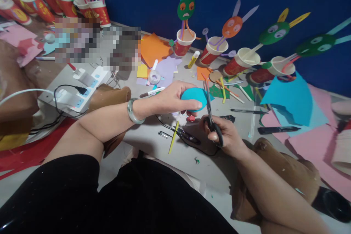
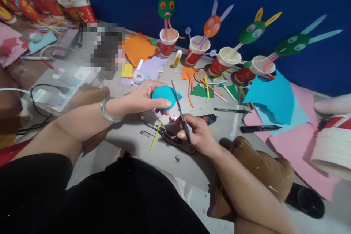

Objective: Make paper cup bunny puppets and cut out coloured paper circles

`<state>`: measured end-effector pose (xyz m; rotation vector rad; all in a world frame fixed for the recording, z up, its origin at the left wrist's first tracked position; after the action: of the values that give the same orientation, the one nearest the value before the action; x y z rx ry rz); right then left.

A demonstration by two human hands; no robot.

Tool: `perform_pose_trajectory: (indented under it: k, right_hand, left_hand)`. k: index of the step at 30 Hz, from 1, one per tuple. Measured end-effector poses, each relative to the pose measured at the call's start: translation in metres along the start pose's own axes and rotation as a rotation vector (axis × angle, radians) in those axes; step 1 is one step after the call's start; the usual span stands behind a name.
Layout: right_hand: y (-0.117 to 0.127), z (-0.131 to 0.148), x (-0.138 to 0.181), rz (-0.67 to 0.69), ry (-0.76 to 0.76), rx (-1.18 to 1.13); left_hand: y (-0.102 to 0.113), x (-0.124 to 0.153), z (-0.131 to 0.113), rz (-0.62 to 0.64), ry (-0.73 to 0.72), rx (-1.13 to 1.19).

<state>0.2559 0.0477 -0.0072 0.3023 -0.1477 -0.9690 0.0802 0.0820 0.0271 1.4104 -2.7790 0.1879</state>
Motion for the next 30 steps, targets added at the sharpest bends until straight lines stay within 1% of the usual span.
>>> perform_pose_trajectory:
  k: [7, 12, 30]
  right_hand:
    - [-0.003, 0.0021, -0.0023, 0.032, 0.011, -0.007]
    - [-0.0016, 0.0038, -0.0028, 0.012, 0.025, -0.017]
    - [0.0011, 0.0036, -0.0002, -0.001, 0.056, -0.004]
  left_hand:
    - [-0.001, 0.0023, -0.0002, 0.001, 0.007, -0.023]
    - [-0.0011, 0.0005, 0.0015, 0.007, 0.026, -0.008]
    - [-0.0024, 0.0005, 0.001, 0.042, 0.008, 0.011]
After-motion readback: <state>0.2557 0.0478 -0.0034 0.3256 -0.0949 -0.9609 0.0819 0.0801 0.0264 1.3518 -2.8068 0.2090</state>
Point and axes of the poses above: each hand's wrist, its own x-axis away from the middle knuckle, its own y-axis out of the back of the hand, z = x × y, the point moved 7 cm from there along -x, towards the middle knuckle, and after that the axes turned 5 degrees about y, right-handed, at the moved point
